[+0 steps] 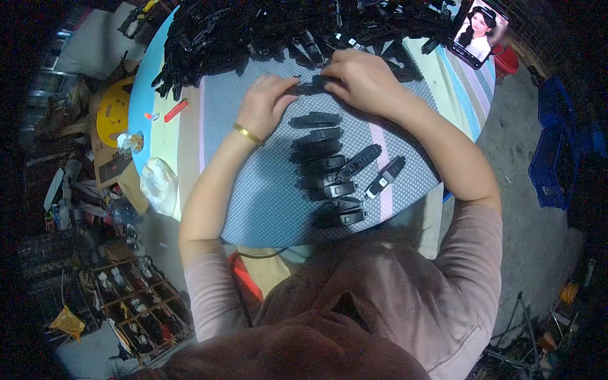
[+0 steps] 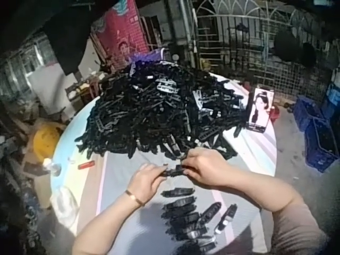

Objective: Assembling several black plastic mechanical components into a vertical stack at a workstation.

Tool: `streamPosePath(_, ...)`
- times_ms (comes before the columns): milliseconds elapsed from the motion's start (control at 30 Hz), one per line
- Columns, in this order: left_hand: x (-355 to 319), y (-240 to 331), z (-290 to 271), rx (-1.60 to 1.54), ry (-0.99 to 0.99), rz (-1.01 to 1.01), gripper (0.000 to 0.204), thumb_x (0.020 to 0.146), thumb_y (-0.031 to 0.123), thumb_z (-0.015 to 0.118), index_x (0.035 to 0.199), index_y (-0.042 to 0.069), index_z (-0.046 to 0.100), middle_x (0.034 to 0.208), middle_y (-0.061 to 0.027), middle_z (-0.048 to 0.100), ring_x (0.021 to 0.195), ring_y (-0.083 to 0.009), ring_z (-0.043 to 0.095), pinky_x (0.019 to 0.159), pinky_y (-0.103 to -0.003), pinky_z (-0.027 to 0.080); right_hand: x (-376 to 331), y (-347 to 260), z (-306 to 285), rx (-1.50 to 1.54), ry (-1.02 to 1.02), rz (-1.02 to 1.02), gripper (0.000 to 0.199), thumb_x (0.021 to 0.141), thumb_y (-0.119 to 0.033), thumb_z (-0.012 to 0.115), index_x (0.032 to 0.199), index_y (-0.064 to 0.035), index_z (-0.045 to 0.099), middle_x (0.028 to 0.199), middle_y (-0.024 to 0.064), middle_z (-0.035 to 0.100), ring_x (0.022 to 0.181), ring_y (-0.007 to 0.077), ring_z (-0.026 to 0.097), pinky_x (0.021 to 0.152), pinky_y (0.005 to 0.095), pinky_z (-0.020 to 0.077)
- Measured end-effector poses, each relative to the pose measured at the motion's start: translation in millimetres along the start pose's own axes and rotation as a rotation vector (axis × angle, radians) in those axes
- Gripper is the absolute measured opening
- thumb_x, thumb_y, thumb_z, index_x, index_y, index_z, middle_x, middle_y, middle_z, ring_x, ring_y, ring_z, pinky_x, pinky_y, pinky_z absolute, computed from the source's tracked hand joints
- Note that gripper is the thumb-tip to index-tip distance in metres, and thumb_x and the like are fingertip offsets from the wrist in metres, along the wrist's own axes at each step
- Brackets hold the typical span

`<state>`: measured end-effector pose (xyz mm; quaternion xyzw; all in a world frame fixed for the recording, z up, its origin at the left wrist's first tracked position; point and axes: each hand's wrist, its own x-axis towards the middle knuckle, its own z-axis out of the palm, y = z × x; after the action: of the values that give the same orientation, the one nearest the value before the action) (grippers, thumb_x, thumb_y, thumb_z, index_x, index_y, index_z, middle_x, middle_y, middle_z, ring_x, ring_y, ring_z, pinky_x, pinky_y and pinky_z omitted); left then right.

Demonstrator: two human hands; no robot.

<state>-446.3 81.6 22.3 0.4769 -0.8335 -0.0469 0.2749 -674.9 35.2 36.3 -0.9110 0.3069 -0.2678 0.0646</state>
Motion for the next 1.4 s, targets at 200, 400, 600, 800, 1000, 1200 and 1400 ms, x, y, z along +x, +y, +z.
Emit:
streamPosePath(200,-7,8,2,-0.036,-0.031,-0.052,0.026,0.077,0.013,0.068,0.101,0.004,0.067,0.092,-0.0107,0.054,0.092,-0.0285,0.051,0.083,-0.036,0.044,0,5,-3,0.095,-0.060,-0.070,0.025,0.071,-0.014,0.074,0.094,-0.0035,0.070,0.086,0.0064,0.062,0.082,0.0242,0.060,0.070,0.0335,0.0499)
streamPosePath(400,-4,5,2,-0.150,0.027,-0.136,0.020,0.071,0.014,0.073,0.089,0.005,0.070,0.082,-0.0085,0.061,0.080,-0.0262,0.058,0.071,-0.035,0.048,0,0,-10,-0.009,-0.145,-0.022,0.023,0.070,-0.015,0.075,0.090,-0.0031,0.071,0.080,0.0065,0.059,0.079,0.0233,0.059,0.067,0.0346,0.0493)
streamPosePath(600,-1,4,2,-0.230,0.009,-0.179,0.018,0.068,0.014,0.076,0.082,0.005,0.071,0.078,-0.0078,0.063,0.077,-0.0248,0.060,0.067,-0.034,0.049,1,0,-5,0.028,-0.130,-0.028,0.022,0.071,-0.019,0.072,0.087,-0.0047,0.071,0.082,0.0097,0.061,0.085,0.0273,0.061,0.071,0.0381,0.0493)
streamPosePath(800,1,7,-1,-0.163,-0.020,-0.161,0.018,0.068,0.014,0.077,0.083,0.005,0.072,0.078,-0.0083,0.063,0.073,-0.0242,0.061,0.065,-0.034,0.049,0,6,-13,0.066,-0.018,-0.061,0.024,0.068,-0.015,0.076,0.088,-0.0020,0.071,0.079,0.0078,0.059,0.079,0.0253,0.060,0.068,0.0339,0.0491)
streamPosePath(1000,-2,6,0,-0.188,-0.050,-0.188,0.023,0.068,0.011,0.077,0.089,0.002,0.070,0.079,-0.0087,0.061,0.071,-0.0217,0.061,0.063,-0.031,0.049,1,-6,-7,0.035,-0.150,-0.028,0.020,0.069,-0.018,0.073,0.083,-0.0042,0.070,0.081,0.0096,0.061,0.085,0.0286,0.061,0.072,0.0382,0.0494)
streamPosePath(1200,0,7,4,-0.132,-0.032,-0.021,0.021,0.070,0.007,0.076,0.088,0.001,0.069,0.078,-0.0083,0.059,0.072,-0.0210,0.059,0.064,-0.031,0.048,2,-4,12,0.163,-0.087,-0.127,0.027,0.066,-0.014,0.075,0.089,-0.0002,0.069,0.078,0.0099,0.059,0.079,0.0271,0.060,0.067,0.0368,0.0486)
streamPosePath(1400,0,8,-1,-0.349,-0.208,-0.093,0.023,0.071,0.009,0.075,0.092,0.002,0.068,0.083,-0.0062,0.059,0.075,-0.0176,0.058,0.065,-0.030,0.048,2,18,-24,0.279,-0.083,-0.109,0.030,0.080,-0.029,0.069,0.094,-0.0024,0.070,0.084,0.0125,0.067,0.076,0.0272,0.065,0.067,0.0342,0.0503)
